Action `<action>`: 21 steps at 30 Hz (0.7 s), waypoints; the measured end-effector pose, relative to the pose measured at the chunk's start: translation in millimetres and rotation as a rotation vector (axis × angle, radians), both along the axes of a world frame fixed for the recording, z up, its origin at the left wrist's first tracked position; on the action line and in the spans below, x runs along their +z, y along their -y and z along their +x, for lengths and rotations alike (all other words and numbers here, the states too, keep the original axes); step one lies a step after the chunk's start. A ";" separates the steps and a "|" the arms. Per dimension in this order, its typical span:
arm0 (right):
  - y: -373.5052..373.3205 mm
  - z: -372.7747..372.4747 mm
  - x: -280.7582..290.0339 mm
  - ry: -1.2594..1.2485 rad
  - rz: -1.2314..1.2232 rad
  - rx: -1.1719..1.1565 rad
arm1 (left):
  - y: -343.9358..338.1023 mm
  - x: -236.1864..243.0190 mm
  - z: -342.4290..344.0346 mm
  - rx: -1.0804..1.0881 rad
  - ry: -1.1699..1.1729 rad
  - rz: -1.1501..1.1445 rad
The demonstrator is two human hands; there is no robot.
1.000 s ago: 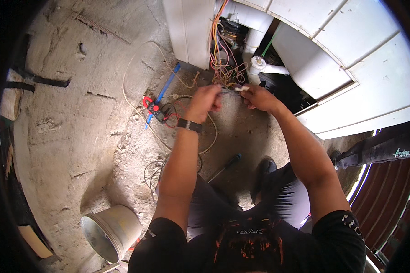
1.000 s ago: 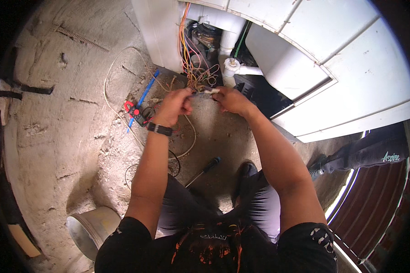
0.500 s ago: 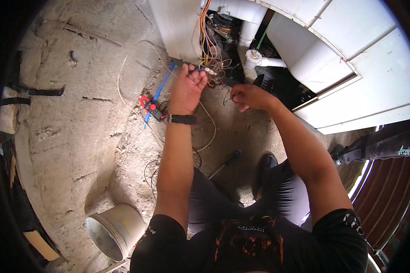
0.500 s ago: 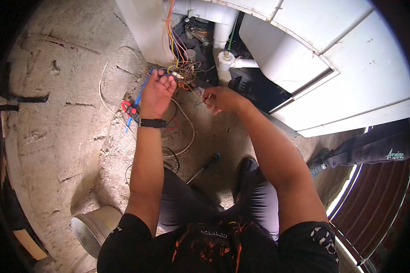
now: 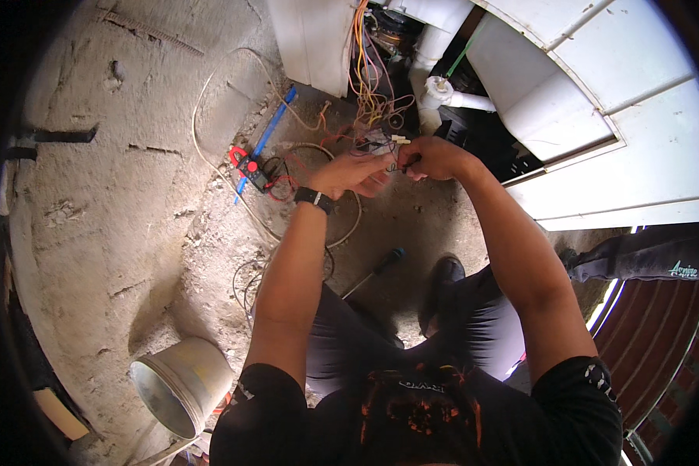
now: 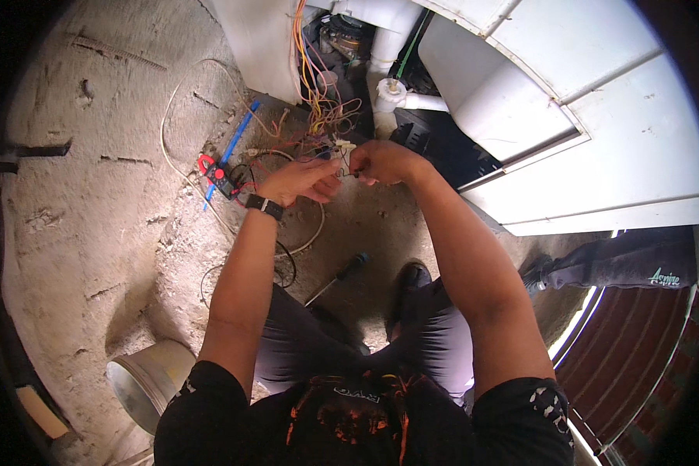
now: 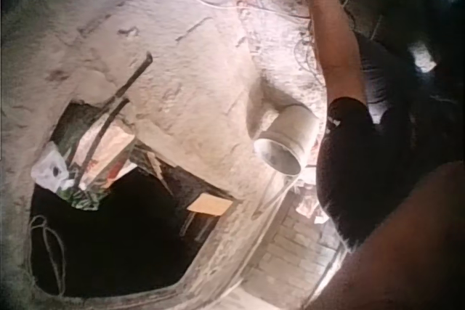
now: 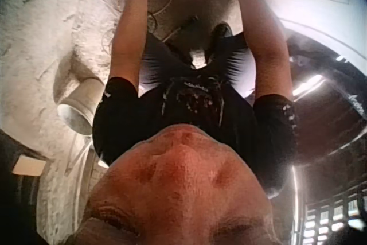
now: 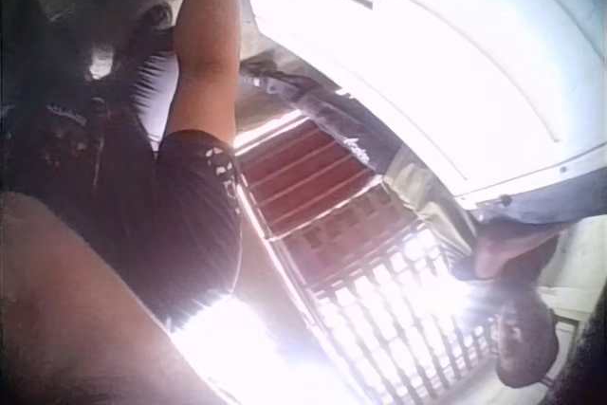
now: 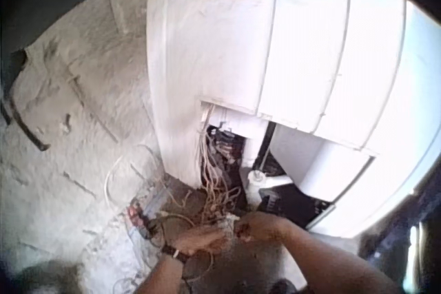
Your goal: The person connects wires at the back of a washing machine by hand. They use a multimeter to check the voltage at a power outlet on the wall before returning to connect and secure multiple wires on the machine.
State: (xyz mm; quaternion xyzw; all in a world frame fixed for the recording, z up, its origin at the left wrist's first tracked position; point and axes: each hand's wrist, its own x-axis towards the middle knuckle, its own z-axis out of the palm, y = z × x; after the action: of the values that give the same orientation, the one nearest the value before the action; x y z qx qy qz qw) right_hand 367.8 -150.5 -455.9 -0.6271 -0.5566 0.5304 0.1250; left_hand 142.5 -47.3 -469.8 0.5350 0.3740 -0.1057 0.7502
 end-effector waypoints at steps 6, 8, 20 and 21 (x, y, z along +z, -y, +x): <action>0.7 1.7 2.8 -0.089 -0.032 -0.077 | -9.1 -33.1 -19.0 0.145 0.032 0.112; 4.2 6.2 15.5 -0.176 -0.112 -0.143 | -19.0 -18.0 -25.4 0.141 -0.041 0.243; -5.5 12.6 20.4 -0.292 -0.201 -0.175 | -25.9 -34.2 -34.1 0.499 0.562 -0.439; -5.2 12.8 20.6 -0.297 -0.198 -0.170 | -24.7 -29.3 -31.6 0.505 0.533 -0.447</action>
State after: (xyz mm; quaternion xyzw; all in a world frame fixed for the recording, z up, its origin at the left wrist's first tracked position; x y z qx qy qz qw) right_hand 380.6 -145.3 -435.4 -0.5960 -0.4224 0.6566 0.1877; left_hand 110.9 -22.7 -499.1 0.2596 0.2544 0.1448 0.9203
